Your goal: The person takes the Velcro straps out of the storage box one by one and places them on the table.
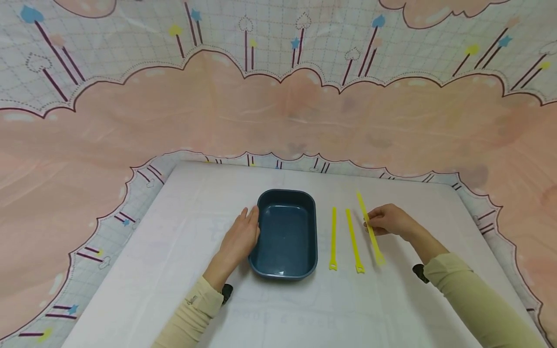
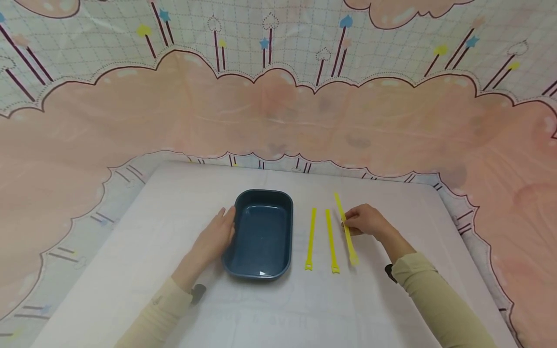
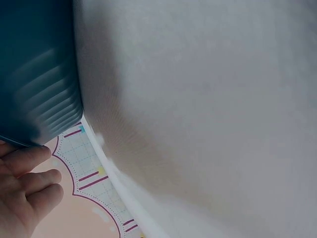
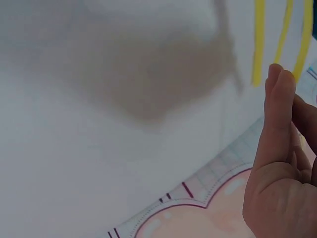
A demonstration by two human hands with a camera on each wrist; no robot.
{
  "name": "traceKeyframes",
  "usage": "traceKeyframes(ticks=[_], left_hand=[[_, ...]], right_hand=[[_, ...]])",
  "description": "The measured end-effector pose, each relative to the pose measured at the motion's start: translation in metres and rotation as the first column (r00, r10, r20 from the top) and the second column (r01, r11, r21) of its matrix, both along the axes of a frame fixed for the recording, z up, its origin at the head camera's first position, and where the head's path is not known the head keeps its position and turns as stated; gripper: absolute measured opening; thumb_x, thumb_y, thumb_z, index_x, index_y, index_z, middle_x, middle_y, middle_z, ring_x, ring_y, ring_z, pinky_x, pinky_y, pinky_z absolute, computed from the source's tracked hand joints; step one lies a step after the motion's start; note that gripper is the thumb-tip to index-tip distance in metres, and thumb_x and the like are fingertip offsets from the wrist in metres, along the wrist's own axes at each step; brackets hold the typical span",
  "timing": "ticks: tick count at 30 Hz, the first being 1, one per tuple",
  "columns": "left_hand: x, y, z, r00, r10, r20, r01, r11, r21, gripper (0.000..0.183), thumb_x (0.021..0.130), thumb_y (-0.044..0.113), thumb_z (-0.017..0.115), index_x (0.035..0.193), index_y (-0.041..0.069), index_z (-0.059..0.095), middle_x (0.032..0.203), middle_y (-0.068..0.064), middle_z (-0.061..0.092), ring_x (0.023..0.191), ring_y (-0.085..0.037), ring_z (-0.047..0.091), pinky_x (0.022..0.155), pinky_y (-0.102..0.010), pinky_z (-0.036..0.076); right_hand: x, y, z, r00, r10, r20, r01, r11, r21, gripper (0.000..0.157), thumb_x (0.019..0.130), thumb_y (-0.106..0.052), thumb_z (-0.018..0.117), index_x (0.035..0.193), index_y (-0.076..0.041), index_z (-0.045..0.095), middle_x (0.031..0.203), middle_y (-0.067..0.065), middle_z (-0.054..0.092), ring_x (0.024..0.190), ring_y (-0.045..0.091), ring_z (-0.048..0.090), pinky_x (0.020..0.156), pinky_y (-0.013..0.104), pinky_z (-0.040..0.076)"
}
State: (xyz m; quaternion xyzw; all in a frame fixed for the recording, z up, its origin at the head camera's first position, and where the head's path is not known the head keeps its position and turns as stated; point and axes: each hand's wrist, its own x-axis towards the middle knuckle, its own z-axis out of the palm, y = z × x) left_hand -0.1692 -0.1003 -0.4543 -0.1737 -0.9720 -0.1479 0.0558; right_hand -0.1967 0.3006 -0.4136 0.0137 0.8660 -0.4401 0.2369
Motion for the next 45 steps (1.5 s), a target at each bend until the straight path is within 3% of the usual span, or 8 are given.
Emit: traceKeyframes(ticks=[5, 14, 23, 31, 45], left_hand=[[0.000, 0.000, 0.000, 1.000, -0.001, 0.025, 0.001, 1.000, -0.001, 0.047, 0.102, 0.010, 0.045, 0.144, -0.011, 0.038, 0.145, -0.023, 0.046, 0.138, -0.040, 0.037, 0.111, -0.050, 0.033], [0.000, 0.001, 0.000, 1.000, 0.001, 0.024, -0.001, 1.000, -0.013, 0.047, 0.102, 0.010, 0.045, 0.144, -0.011, 0.038, 0.145, -0.023, 0.046, 0.138, -0.040, 0.037, 0.111, -0.050, 0.033], [0.000, 0.001, 0.001, 1.000, -0.004, 0.004, 0.004, 1.000, -0.010, 0.048, 0.100, 0.009, 0.049, 0.143, -0.011, 0.039, 0.144, -0.024, 0.047, 0.137, -0.041, 0.038, 0.110, -0.050, 0.035], [0.001, 0.000, 0.002, 1.000, -0.010, -0.002, 0.010, 1.000, -0.015, 0.049, 0.100, 0.008, 0.051, 0.142, -0.012, 0.039, 0.143, -0.024, 0.047, 0.136, -0.041, 0.039, 0.110, -0.050, 0.035], [0.001, 0.001, 0.003, 1.000, -0.007, 0.011, 0.007, 1.000, -0.015, 0.048, 0.100, 0.009, 0.049, 0.142, -0.012, 0.039, 0.143, -0.024, 0.047, 0.137, -0.041, 0.038, 0.110, -0.050, 0.034]], right_hand=[[0.004, 0.000, -0.015, 0.999, -0.025, 0.026, 0.023, 0.997, 0.069, 0.035, 0.092, -0.008, 0.065, 0.119, 0.014, 0.058, 0.093, 0.012, 0.065, 0.070, 0.013, 0.063, 0.067, 0.028, 0.058], [0.005, 0.000, -0.029, 0.999, -0.030, 0.031, 0.027, 0.994, 0.102, 0.031, 0.090, -0.007, 0.067, 0.114, 0.011, 0.060, 0.091, 0.011, 0.063, 0.073, 0.016, 0.063, 0.068, 0.031, 0.059], [0.005, -0.001, -0.029, 0.999, -0.044, 0.006, 0.043, 0.990, 0.133, 0.025, 0.091, -0.007, 0.066, 0.109, 0.010, 0.061, 0.090, 0.012, 0.063, 0.072, 0.016, 0.064, 0.066, 0.031, 0.059], [0.006, 0.000, -0.035, 0.998, -0.006, -0.055, 0.014, 0.988, 0.156, 0.012, 0.090, -0.007, 0.065, 0.091, 0.004, 0.064, 0.073, 0.007, 0.065, 0.064, 0.015, 0.064, 0.062, 0.031, 0.058], [0.008, 0.000, -0.034, 0.998, 0.013, -0.068, -0.001, 0.985, 0.173, 0.011, 0.090, -0.007, 0.065, 0.088, 0.003, 0.064, 0.072, 0.006, 0.065, 0.063, 0.014, 0.063, 0.061, 0.030, 0.057]])
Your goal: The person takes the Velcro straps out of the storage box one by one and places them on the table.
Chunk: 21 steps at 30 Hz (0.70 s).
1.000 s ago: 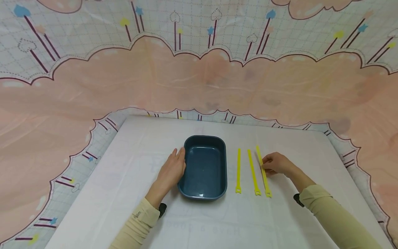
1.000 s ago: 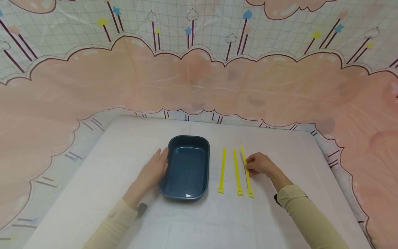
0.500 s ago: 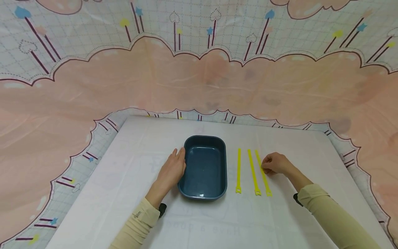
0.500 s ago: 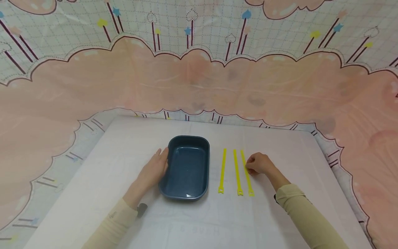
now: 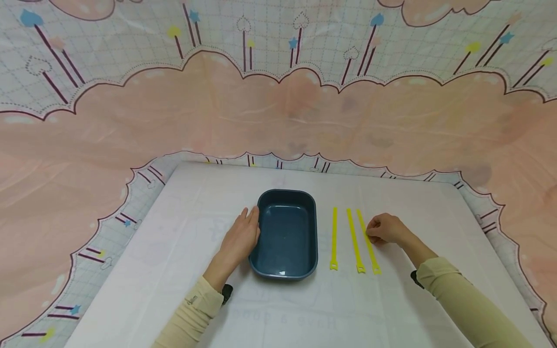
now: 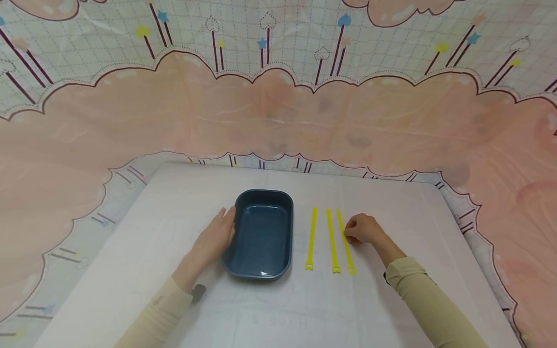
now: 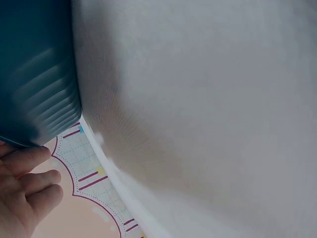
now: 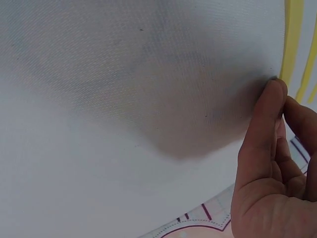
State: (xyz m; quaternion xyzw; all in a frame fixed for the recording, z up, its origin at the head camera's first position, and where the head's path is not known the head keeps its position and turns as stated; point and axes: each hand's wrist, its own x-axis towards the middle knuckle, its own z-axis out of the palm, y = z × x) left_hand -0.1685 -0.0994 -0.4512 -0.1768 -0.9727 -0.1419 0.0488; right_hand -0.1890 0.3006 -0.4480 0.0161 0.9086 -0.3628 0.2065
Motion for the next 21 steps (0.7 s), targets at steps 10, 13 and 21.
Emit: traceKeyframes(ticks=[10, 13, 21], left_hand=[[-0.002, -0.001, -0.003, 1.000, 0.016, 0.003, -0.016, 1.000, 0.008, 0.049, 0.101, 0.011, 0.049, 0.143, -0.011, 0.039, 0.144, -0.024, 0.047, 0.138, -0.040, 0.038, 0.111, -0.050, 0.034], [-0.003, -0.004, -0.005, 0.999, 0.023, -0.023, -0.023, 0.999, 0.024, 0.048, 0.101, 0.012, 0.049, 0.142, -0.011, 0.040, 0.143, -0.025, 0.047, 0.137, -0.040, 0.038, 0.111, -0.051, 0.034], [-0.009, -0.016, -0.009, 0.993, 0.032, -0.118, -0.027, 0.998, 0.048, 0.046, 0.100, 0.010, 0.050, 0.138, -0.014, 0.044, 0.140, -0.028, 0.049, 0.133, -0.045, 0.042, 0.108, -0.054, 0.037]], right_hand=[[-0.001, 0.003, -0.004, 0.990, 0.063, -0.126, -0.044, 0.988, 0.151, 0.014, 0.090, -0.012, 0.063, 0.094, 0.001, 0.065, 0.074, 0.003, 0.063, 0.064, 0.015, 0.057, 0.058, 0.028, 0.050], [-0.001, 0.002, -0.004, 0.976, 0.083, -0.199, -0.037, 0.974, 0.225, 0.018, 0.092, -0.013, 0.061, 0.101, 0.002, 0.065, 0.083, 0.007, 0.064, 0.070, 0.018, 0.056, 0.063, 0.032, 0.049], [0.000, 0.004, -0.008, 0.930, 0.104, -0.352, 0.005, 0.955, 0.297, 0.032, 0.098, -0.014, 0.053, 0.121, 0.006, 0.058, 0.111, 0.023, 0.064, 0.101, 0.039, 0.061, 0.084, 0.053, 0.050]])
